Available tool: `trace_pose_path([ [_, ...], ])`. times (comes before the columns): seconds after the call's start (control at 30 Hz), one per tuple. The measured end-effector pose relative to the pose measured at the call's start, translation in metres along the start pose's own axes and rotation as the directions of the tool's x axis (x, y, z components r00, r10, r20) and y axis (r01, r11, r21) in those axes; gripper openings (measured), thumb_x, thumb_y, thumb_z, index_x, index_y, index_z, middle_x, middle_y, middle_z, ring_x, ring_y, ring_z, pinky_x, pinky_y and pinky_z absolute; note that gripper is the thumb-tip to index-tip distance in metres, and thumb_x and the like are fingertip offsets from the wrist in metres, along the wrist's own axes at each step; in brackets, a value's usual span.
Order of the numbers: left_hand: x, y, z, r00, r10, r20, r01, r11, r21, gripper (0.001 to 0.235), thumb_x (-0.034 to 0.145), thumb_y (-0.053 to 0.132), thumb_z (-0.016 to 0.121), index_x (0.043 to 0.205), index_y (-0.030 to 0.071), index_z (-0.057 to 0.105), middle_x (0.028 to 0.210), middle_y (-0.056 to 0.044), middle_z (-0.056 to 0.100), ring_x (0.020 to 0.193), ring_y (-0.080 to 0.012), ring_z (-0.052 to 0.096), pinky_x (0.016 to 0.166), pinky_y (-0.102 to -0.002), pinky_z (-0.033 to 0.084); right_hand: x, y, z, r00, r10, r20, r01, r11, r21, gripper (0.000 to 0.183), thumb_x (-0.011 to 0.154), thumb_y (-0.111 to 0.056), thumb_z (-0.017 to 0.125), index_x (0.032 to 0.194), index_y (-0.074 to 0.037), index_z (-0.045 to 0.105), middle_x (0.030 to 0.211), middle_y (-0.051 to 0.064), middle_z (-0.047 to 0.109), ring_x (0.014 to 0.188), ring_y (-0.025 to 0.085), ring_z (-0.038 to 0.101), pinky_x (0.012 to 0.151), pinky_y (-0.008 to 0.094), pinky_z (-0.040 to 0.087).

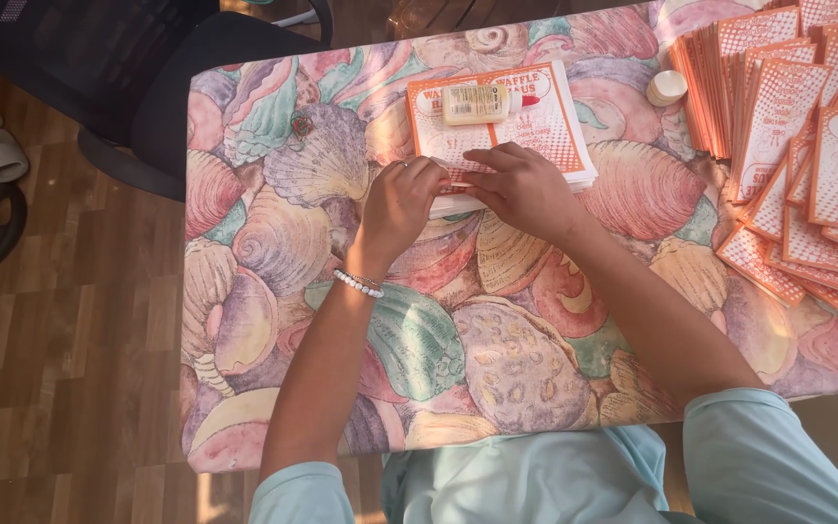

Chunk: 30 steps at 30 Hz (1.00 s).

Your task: Folding flat paper bag templates into their final shape and stacking them on a table.

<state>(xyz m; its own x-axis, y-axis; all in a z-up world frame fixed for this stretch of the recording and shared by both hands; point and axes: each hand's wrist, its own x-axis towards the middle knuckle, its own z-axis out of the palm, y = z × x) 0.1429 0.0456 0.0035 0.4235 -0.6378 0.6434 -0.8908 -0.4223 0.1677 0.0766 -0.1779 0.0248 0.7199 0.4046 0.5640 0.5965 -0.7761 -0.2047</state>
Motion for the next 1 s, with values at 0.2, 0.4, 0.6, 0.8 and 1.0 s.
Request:
trace_pose_path([
  [0.2,0.002,0.006,0.009,0.990,-0.122,-0.065,0.115,0.988,-0.101,0.012,0.105,0.025,0.056,0.103,0.015,0.062,0.094,0.002,0.061,0.084,-0.0249,0.067,0.071,-0.037,0.054,-0.009,0.015,0.024,0.964,0.265,-0.029,-0.256,0.950,0.177,0.011,0.090,-0.013,0.082,0.099,-0.006,0.082,0.103,0.012,0.075,0.101,0.031,0.069,0.081,0.040,0.056],
  [0.4,0.005,0.012,-0.009,0.923,-0.355,-0.149,0.298,0.904,-0.306,0.048,0.084,0.027,0.088,0.115,0.008,0.057,0.110,-0.007,0.058,0.097,-0.0303,0.068,0.082,-0.042,0.057,-0.013,0.026,0.023,0.814,0.577,0.074,-0.504,0.637,0.584,0.018,0.093,-0.016,0.083,0.105,-0.003,0.079,0.096,0.013,0.071,0.092,0.021,0.065,0.082,0.037,0.051],
  [0.6,-0.003,-0.009,0.008,0.930,-0.366,-0.014,0.327,0.847,-0.419,0.020,0.087,0.031,0.084,0.083,0.013,0.075,0.093,-0.003,0.065,0.096,-0.0288,0.066,0.087,-0.039,0.051,-0.018,0.042,0.034,0.799,0.599,0.053,-0.511,0.631,0.584,0.020,0.097,-0.020,0.080,0.109,-0.004,0.078,0.093,0.011,0.070,0.090,0.017,0.064,0.078,0.031,0.049],
  [0.8,-0.004,-0.016,0.023,0.901,-0.432,0.047,0.400,0.783,-0.477,0.007,0.085,0.020,0.082,0.085,0.014,0.078,0.095,-0.003,0.071,0.099,-0.0282,0.065,0.094,-0.039,0.050,-0.007,0.020,0.014,0.871,0.487,0.065,-0.442,0.719,0.536,0.027,0.082,-0.013,0.091,0.104,-0.002,0.080,0.100,0.022,0.072,0.094,0.036,0.069,0.085,0.045,0.053],
  [1.0,0.001,-0.009,0.018,0.858,-0.506,0.088,0.463,0.688,-0.559,0.012,0.084,0.018,0.080,0.095,0.021,0.079,0.102,-0.001,0.069,0.109,-0.0265,0.062,0.103,-0.038,0.044,-0.002,0.009,0.008,0.886,0.462,0.038,-0.424,0.777,0.466,0.015,0.090,-0.011,0.085,0.102,-0.003,0.081,0.094,0.021,0.073,0.090,0.037,0.072,0.081,0.043,0.055],
])
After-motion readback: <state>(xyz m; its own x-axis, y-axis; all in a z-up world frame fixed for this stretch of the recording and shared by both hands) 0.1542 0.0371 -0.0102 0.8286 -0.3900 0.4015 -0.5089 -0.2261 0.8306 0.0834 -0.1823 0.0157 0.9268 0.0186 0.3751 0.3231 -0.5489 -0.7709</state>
